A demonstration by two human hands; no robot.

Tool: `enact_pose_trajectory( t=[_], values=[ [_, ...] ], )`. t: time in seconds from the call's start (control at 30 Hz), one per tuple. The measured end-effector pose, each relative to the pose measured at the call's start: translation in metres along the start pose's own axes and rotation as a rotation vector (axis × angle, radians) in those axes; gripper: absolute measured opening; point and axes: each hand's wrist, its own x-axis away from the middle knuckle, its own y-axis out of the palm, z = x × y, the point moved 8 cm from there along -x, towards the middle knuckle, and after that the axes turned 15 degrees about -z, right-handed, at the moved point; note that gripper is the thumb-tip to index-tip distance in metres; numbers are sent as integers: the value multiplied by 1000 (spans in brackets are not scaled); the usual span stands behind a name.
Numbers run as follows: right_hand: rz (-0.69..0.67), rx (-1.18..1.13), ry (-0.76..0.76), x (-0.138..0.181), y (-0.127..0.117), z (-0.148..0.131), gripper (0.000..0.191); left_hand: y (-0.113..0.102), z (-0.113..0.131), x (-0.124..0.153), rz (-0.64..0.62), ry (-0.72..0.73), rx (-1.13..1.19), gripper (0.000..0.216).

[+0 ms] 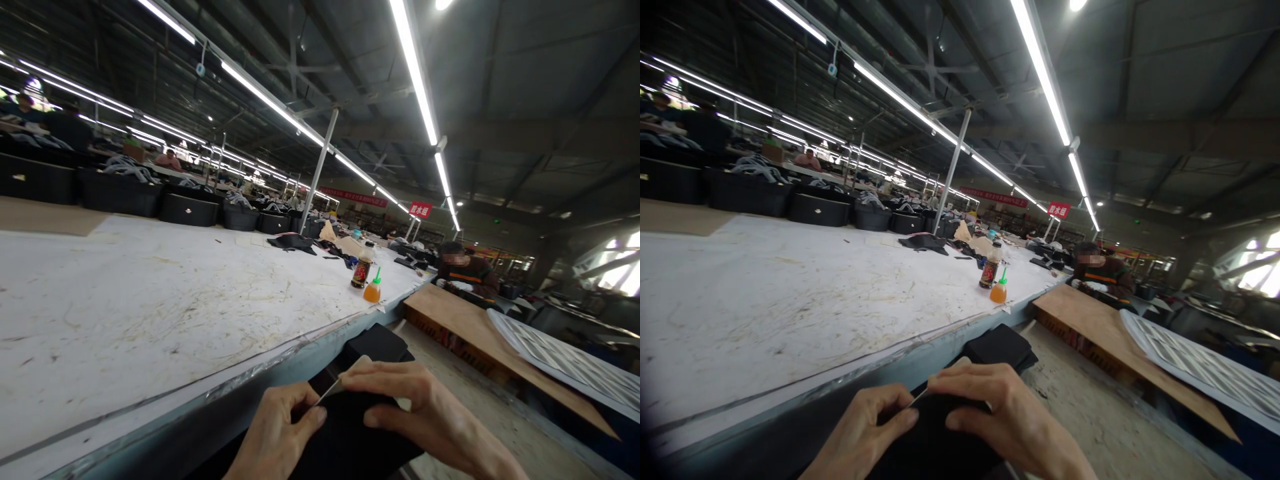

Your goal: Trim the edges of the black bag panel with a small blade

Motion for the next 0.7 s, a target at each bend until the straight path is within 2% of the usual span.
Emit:
enact_pose_trajectory(
  t=[0.13, 0.3, 0.37, 0.47, 0.6, 0.7],
  values=[
    [232, -81, -20, 20, -15, 12, 41, -10, -5, 4, 28, 3, -1, 31],
    [612, -47, 133, 43, -4, 25, 35, -14, 6, 15, 69, 27, -61, 36],
    [710, -16, 165, 50, 2, 25, 27, -15, 11, 20, 84, 32, -104, 36],
    [743, 37, 130, 54, 7, 20, 18, -14, 15, 23, 98, 42, -159, 35],
    [738, 237, 82, 54, 6, 12, 17, -15, 16, 25, 120, 43, -204, 39],
    [770, 275, 102, 55, 8, 17, 5, -12, 22, 29, 108, 57, -174, 37]
  ],
)
